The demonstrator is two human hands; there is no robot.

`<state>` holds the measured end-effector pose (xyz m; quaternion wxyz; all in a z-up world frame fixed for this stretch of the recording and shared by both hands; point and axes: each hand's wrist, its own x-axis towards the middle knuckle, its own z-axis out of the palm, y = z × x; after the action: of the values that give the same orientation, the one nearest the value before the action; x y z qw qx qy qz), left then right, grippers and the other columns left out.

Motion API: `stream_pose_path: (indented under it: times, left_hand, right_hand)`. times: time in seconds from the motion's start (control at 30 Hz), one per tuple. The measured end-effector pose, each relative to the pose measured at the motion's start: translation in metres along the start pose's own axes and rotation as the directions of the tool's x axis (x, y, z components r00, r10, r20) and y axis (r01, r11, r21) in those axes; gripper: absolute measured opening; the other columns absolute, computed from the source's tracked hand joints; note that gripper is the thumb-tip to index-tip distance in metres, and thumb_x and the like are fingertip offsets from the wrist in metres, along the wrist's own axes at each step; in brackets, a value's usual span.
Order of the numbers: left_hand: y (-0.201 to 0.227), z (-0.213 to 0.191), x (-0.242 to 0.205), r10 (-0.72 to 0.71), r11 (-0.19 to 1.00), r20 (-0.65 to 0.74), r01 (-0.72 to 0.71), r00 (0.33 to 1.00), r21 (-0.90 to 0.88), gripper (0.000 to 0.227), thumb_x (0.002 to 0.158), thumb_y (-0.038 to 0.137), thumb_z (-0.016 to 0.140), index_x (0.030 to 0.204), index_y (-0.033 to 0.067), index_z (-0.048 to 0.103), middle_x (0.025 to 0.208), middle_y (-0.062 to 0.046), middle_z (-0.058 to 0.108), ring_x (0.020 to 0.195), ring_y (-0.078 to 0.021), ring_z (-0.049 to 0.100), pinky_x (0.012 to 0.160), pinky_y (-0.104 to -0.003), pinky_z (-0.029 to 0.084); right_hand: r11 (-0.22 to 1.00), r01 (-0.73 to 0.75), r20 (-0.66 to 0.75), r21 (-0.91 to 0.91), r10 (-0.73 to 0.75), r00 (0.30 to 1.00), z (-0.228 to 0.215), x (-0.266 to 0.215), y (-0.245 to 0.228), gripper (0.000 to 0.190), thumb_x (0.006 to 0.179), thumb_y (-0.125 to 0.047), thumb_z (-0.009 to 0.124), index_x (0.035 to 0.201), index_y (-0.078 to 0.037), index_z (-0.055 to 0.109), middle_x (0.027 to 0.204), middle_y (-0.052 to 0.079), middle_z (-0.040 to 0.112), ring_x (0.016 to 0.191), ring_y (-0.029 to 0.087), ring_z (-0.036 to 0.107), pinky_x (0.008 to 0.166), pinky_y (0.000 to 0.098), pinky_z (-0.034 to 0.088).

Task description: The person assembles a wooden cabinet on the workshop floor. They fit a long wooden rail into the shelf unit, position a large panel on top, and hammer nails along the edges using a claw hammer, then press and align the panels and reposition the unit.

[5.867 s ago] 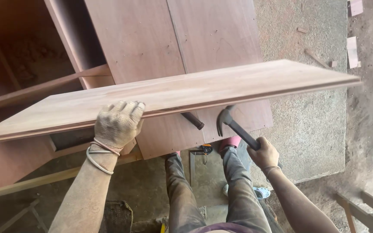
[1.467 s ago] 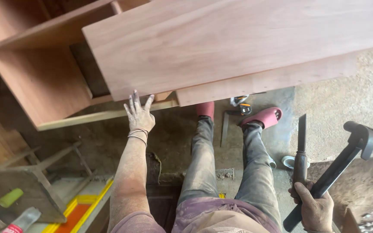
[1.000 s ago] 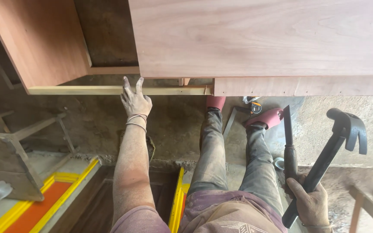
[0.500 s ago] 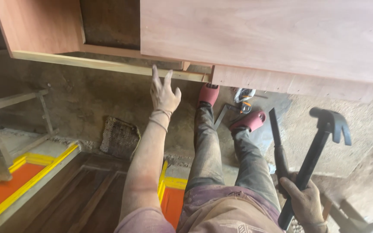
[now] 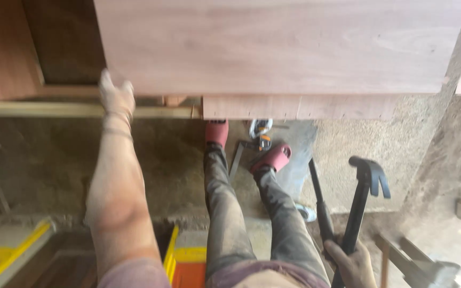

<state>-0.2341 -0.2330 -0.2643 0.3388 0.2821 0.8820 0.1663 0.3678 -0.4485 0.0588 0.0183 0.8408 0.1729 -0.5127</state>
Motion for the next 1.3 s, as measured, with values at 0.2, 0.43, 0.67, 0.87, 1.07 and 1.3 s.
stream_pose_path:
  times: [0.2, 0.43, 0.67, 0.87, 1.07, 1.3]
  left_hand:
    - [0.013, 0.053, -0.081, 0.230, 0.970, 0.121, -0.237, 0.966, 0.048, 0.058, 0.085, 0.022, 0.080, 0.133, -0.0034, 0.059, 0.132, -0.025, 0.059, 0.123, -0.0390, 0.059, 0.107, -0.045, 0.047]
    - [0.047, 0.113, -0.135, 0.279, 0.955, 0.147, -0.290, 0.949, 0.061, 0.051, 0.088, 0.021, 0.074, 0.132, 0.0004, 0.061, 0.131, -0.021, 0.059, 0.117, -0.0378, 0.061, 0.101, -0.045, 0.050]
    - [0.108, 0.070, -0.202, 0.505, 0.838, 0.022, -0.497, 0.863, 0.227, 0.047, 0.087, 0.015, 0.070, 0.130, 0.0014, 0.059, 0.134, -0.023, 0.056, 0.120, -0.0407, 0.058, 0.103, -0.051, 0.046]
    - [0.168, 0.023, -0.385, 0.970, 0.239, 0.093, -0.952, 0.225, -0.189, 0.060, 0.085, 0.012, 0.075, 0.140, 0.0071, 0.054, 0.138, -0.013, 0.057, 0.130, -0.0296, 0.054, 0.115, -0.048, 0.039]
    - [0.174, 0.045, -0.465, 0.961, 0.259, 0.189, -0.889, 0.200, -0.377, 0.053, 0.077, 0.015, 0.079, 0.127, 0.0087, 0.060, 0.126, -0.010, 0.061, 0.129, -0.0305, 0.059, 0.124, -0.051, 0.039]
    - [0.171, 0.004, -0.433, 0.933, 0.358, 0.254, -0.702, 0.254, -0.615, 0.035, 0.067, 0.009, 0.076, 0.099, 0.0081, 0.062, 0.098, -0.011, 0.062, 0.098, -0.0327, 0.064, 0.094, -0.045, 0.053]
  right_hand:
    - [0.995, -0.026, 0.059, 0.092, 0.021, 0.998, 0.012, -0.008, -0.016, 0.037, 0.084, -0.017, 0.077, 0.108, 0.010, 0.070, 0.077, 0.017, 0.073, 0.068, 0.021, 0.069, 0.064, 0.0357, 0.054]
    - [0.997, 0.017, 0.115, 0.069, -0.025, 0.993, 0.001, -0.012, -0.041, 0.038, 0.082, -0.017, 0.077, 0.109, 0.008, 0.068, 0.078, 0.016, 0.074, 0.069, 0.019, 0.071, 0.064, 0.0345, 0.058]
    - [0.983, 0.084, 0.278, 0.162, -0.127, 0.952, -0.014, -0.007, -0.059, 0.034, 0.082, -0.016, 0.077, 0.105, 0.008, 0.069, 0.075, 0.016, 0.070, 0.063, 0.018, 0.066, 0.058, 0.0325, 0.054]
    - [0.947, 0.038, 0.485, 0.320, -0.198, 0.852, -0.017, -0.003, -0.077, 0.030, 0.084, -0.020, 0.074, 0.094, 0.007, 0.065, 0.082, 0.015, 0.076, 0.061, 0.015, 0.066, 0.054, 0.0281, 0.052]
    - [0.942, 0.005, 0.562, 0.336, -0.205, 0.801, -0.024, -0.012, -0.067, 0.030, 0.089, -0.026, 0.072, 0.094, 0.003, 0.065, 0.070, 0.011, 0.069, 0.053, 0.012, 0.060, 0.048, 0.0256, 0.046]
    - [0.976, 0.132, 0.421, 0.171, -0.194, 0.886, -0.024, -0.035, -0.071, 0.044, 0.097, -0.039, 0.058, 0.089, 0.002, 0.073, 0.054, 0.006, 0.059, 0.045, 0.012, 0.054, 0.043, 0.0269, 0.043]
